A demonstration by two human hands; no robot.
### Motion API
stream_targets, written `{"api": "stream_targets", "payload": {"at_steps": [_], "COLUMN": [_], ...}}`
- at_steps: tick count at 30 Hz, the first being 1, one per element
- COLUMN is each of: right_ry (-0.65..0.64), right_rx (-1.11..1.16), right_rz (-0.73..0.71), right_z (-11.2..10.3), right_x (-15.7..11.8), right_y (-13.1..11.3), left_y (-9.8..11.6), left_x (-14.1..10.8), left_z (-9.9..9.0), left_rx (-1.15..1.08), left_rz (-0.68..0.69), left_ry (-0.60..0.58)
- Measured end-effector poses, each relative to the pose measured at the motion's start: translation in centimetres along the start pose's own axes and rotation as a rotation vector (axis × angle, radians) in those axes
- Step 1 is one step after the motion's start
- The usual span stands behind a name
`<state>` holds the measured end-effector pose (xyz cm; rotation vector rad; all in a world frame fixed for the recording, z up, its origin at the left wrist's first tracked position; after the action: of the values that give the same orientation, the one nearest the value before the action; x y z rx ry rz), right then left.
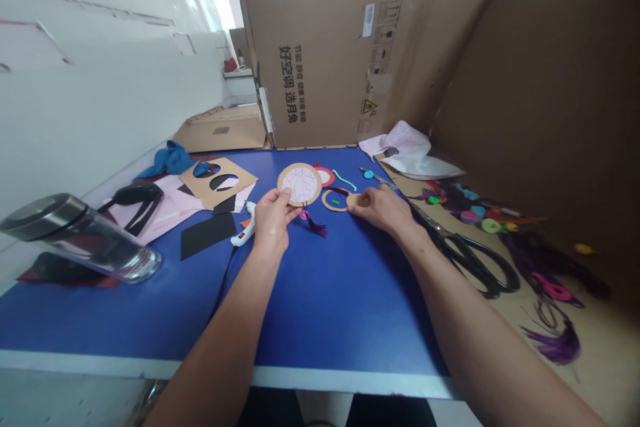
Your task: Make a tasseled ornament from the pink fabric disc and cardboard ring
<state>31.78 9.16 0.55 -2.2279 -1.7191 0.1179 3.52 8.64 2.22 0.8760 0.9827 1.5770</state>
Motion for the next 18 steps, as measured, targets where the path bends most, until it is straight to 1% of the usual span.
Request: {"api": "stream_targets", "payload": {"at_steps": [2,4,8,12,15,18], "right_ry": [-0.040,-0.052,-0.009,0.015,0.042,0.095], "right_rx": [0.006,-0.026,-0.117,-0.142,-0.124,-0.111], "right_rz": [0.041,0.062,0.026,0.003,-0.003,0.027], "right_z": [0.1,-0.1,-0.8,-1.1,-1.4,-1.9], "right_x": [0.0,-0.2,-0.8,-1.1,-1.2,-1.1], "right_y": [0.3,0.3,-0.8,-1.3,-1.1,-0.3], "left_y": [-0.1,-0.1,0.1,0.5,0.6,0.5], "left_x": [0.0,0.1,0.4,0.6,0.6,0.6], "left_z": [0.0,-0.1,-0.4,-1.0,-1.1,-0.9], "left_rx": [-0.003,-0.008,-0.011,-0.005,-0.014,-0.021], "left_rz": [-0.001,0.001,0.002,-0.001,0.001,-0.002], "left_ry": [0.006,0.011,0.027,0.072,0.081,0.074]}}
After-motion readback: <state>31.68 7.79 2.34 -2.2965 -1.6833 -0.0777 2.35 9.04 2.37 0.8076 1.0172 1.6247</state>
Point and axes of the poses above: each hand's wrist, its own x-axis towards the middle knuckle, its own z-axis out of the palm, y = z × x, the point moved 10 cm from there along x, towards the middle knuckle, and after that the axes turned 7 degrees about z, right-handed, at the moved point
